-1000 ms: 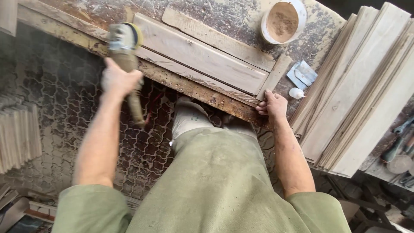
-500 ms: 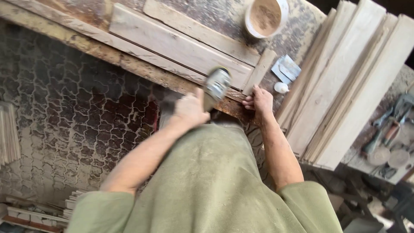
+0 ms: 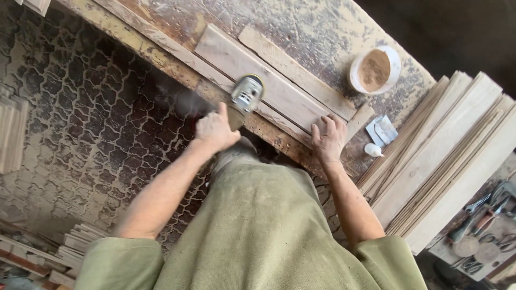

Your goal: Sanding several small wooden planks using an angle grinder with a sanding disc, then applying glue and sanding by hand.

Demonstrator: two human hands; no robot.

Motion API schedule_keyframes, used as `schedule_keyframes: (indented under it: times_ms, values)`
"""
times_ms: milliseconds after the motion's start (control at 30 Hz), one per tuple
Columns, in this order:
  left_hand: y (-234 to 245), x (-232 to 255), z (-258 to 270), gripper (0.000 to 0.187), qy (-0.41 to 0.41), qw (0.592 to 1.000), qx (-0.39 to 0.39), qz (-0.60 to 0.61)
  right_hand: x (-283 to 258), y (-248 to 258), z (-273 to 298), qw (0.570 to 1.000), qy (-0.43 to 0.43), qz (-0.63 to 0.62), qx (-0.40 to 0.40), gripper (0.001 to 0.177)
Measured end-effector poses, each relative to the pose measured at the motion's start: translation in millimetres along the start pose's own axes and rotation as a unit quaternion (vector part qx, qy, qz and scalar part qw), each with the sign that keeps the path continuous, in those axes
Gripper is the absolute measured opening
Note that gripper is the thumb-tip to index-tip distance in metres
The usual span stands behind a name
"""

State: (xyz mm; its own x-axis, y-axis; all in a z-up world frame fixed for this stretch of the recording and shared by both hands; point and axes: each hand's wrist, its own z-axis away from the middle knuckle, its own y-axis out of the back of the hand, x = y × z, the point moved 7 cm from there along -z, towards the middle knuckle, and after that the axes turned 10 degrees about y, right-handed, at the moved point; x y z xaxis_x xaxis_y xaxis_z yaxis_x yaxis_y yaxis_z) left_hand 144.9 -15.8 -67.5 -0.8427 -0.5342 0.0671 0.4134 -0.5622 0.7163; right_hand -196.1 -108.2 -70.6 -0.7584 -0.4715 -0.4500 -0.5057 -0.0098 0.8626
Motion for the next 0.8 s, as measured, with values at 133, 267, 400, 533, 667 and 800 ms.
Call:
schedule_keyframes:
  times_ms: [133,267,400,533,667,800]
  values:
    - [46.9,-67.4,-26.7,0.072,0.080,0.993,0.016,0.084,-40.1,-29.6,-44.1,1.000,0.023,0.003,-0.018,0.040]
    - [88.1,-133.9,-52.7,0.071,0.130,0.976,0.066,0.159,-81.2,-78.1,-102.0,0.997,0.042,-0.057,-0.037,0.042]
    - [121.0,-183.9,-34.1,0.073,0.169,0.949,0.091,0.250,-133.7,-139.1,-175.4,0.989,0.085,-0.075,-0.093,0.050]
    - [97.2,-230.2,-1.7,0.108,0.253,0.854,0.010,0.455,-185.3,-218.0,-246.9,0.960,0.063,-0.038,-0.270,0.086]
    - [52.0,-268.3,33.3,0.108,0.329,0.786,-0.036,0.522,-185.3,-265.7,-277.8,0.898,-0.131,-0.035,-0.418,0.088]
    - [-57.6,-327.4,40.3,0.116,0.366,0.748,-0.055,0.551,-170.8,-251.6,-271.6,0.897,-0.012,-0.204,-0.392,0.050]
